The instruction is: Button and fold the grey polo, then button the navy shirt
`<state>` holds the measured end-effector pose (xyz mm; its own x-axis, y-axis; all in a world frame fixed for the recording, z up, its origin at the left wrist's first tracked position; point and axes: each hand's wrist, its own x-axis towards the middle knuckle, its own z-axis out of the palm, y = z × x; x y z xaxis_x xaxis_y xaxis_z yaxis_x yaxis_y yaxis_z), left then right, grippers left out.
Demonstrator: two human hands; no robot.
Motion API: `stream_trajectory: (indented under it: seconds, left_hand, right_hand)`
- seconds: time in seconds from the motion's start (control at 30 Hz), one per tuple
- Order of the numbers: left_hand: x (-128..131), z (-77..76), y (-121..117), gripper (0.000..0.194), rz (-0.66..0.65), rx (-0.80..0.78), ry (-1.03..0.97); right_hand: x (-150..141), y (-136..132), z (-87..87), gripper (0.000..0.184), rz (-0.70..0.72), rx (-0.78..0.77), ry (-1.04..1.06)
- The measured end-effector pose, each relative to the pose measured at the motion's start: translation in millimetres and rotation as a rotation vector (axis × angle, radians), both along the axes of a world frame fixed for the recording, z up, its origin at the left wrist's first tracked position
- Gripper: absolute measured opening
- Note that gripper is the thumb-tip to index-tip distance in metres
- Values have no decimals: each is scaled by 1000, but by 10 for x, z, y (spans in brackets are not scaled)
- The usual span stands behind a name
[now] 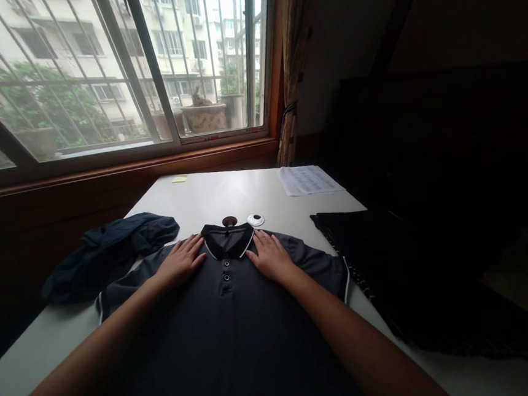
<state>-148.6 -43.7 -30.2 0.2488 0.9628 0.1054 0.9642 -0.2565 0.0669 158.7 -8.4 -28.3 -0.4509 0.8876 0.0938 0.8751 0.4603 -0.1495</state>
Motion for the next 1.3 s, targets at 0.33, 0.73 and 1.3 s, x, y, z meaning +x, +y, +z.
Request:
stream_trajectory:
  seconds: [0.33, 0.73, 1.3]
  left_hand:
    - [-275, -25, 36, 66, 63, -13, 19]
    - [56, 141, -223, 38, -83, 157, -3]
    - [-13, -89, 208, 64, 47, 3, -29]
  right_hand:
    - [223, 85, 16, 72, 48, -36, -51]
    - [43, -139, 116, 48, -16, 115, 41]
    - [7, 236, -25, 59, -79, 46, 39]
